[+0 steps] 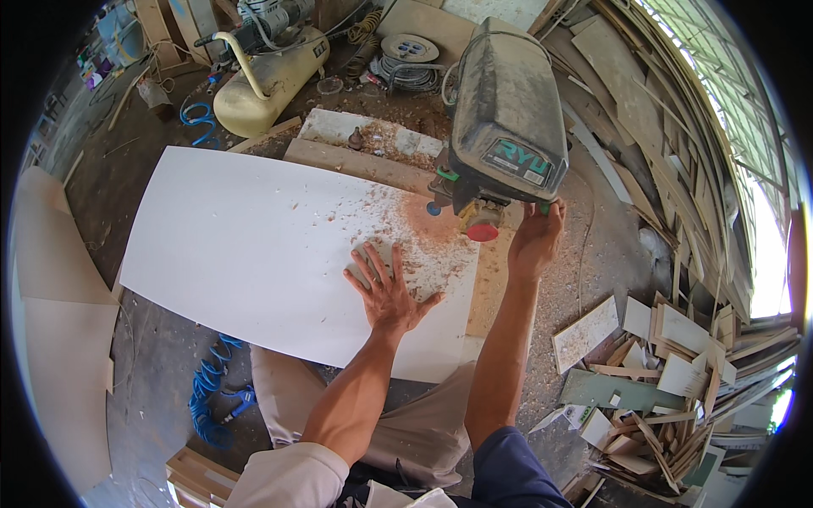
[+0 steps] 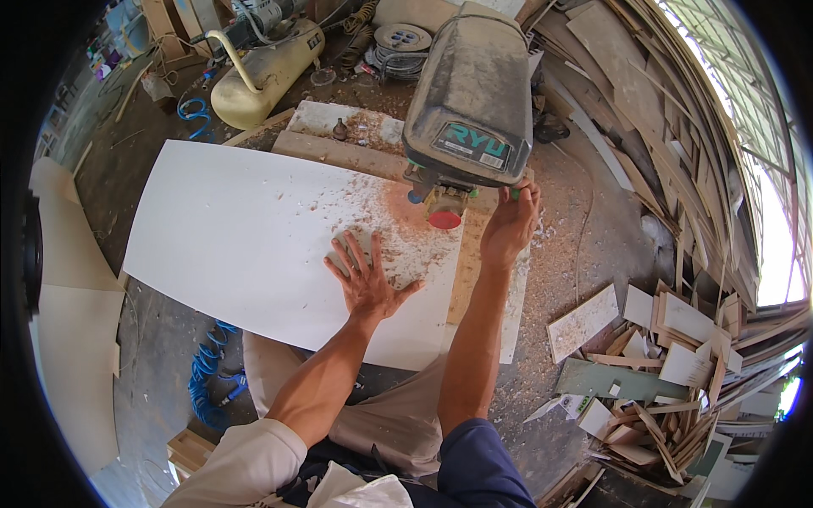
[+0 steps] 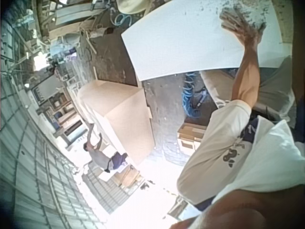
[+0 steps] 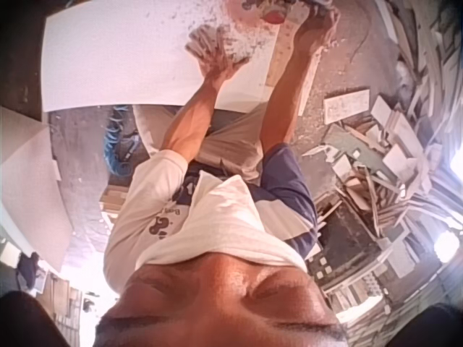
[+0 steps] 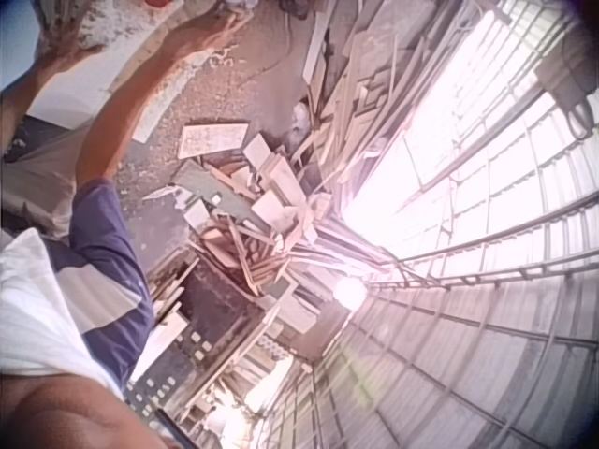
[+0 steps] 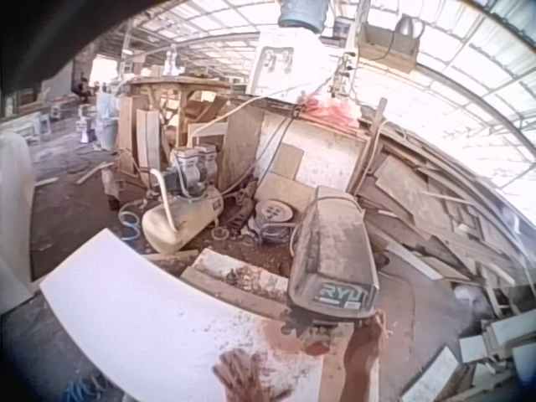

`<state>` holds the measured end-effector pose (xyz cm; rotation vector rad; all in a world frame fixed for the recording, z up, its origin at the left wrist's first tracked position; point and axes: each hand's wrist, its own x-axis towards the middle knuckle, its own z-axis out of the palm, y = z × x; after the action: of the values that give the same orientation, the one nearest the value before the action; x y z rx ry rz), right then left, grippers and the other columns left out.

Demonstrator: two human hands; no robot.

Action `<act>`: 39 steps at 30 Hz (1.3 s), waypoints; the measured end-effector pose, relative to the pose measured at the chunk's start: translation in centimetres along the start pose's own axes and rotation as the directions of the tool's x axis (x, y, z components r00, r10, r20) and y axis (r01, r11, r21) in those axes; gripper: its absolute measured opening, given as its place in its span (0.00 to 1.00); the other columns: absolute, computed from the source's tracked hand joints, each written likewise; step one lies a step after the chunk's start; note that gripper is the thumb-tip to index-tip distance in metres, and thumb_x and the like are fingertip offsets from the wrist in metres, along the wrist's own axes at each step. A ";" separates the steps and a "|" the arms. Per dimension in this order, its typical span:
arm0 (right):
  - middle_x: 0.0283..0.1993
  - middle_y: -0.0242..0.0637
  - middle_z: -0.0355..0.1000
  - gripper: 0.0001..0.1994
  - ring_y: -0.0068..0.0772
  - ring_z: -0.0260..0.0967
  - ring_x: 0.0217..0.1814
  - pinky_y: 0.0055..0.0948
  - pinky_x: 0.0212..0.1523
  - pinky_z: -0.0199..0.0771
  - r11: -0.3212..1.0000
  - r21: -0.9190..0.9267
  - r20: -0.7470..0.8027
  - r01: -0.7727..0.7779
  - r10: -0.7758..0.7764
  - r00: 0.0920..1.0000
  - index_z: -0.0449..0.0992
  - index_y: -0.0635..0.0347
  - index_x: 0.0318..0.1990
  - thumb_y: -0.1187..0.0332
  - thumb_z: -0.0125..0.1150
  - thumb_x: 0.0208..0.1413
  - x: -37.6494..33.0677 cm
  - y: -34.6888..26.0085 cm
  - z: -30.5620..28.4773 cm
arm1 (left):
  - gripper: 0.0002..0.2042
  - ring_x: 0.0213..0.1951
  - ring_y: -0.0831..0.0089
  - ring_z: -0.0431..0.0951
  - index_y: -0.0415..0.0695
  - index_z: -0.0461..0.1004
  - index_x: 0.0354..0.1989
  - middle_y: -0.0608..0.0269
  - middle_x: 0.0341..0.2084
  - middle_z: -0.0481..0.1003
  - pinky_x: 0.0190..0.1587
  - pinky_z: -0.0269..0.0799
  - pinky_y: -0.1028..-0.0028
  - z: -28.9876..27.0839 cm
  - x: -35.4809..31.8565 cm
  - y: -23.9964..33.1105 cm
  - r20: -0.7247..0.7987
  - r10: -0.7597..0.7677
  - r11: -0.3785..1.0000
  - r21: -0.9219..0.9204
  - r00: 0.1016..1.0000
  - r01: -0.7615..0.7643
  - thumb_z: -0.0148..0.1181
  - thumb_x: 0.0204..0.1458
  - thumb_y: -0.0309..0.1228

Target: The person places wood panels under a drill press and uses the tool to drill holes into the wood.

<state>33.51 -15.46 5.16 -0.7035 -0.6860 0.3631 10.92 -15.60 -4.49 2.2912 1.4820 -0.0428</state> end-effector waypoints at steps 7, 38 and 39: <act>0.44 0.28 0.66 0.07 0.25 0.64 0.53 0.34 0.62 0.58 0.997 -0.073 -0.001 0.032 -0.032 0.999 0.70 0.56 0.44 0.64 0.49 0.69 -0.2 0.0 0.3 | 0.66 0.73 0.32 0.19 0.49 0.27 0.78 0.31 0.73 0.23 0.66 0.15 0.29 0.1 0.0 -0.1 -0.008 0.000 1.000 -0.004 1.000 0.000 0.51 0.40 0.80; 0.47 0.31 0.67 0.09 0.27 0.65 0.56 0.40 0.64 0.60 0.989 -0.138 0.026 0.052 -0.049 0.998 0.70 0.57 0.45 0.63 0.47 0.70 -1.2 0.3 -0.2 | 0.67 0.73 0.31 0.17 0.50 0.24 0.77 0.30 0.73 0.22 0.66 0.15 0.28 0.1 0.1 -0.3 0.009 0.011 1.000 -0.016 1.000 -0.011 0.52 0.40 0.80; 0.47 0.31 0.67 0.09 0.27 0.65 0.56 0.40 0.64 0.60 0.989 -0.135 0.031 0.056 -0.053 0.998 0.71 0.58 0.45 0.63 0.47 0.70 -1.2 0.4 -0.2 | 0.67 0.73 0.31 0.17 0.49 0.24 0.77 0.30 0.73 0.22 0.66 0.15 0.28 0.2 0.0 -0.3 0.003 0.012 1.000 -0.016 1.000 -0.012 0.52 0.40 0.80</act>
<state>32.77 -15.94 4.24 -0.8086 -0.7597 0.2778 10.69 -15.50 -4.74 2.2861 1.4621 -0.0316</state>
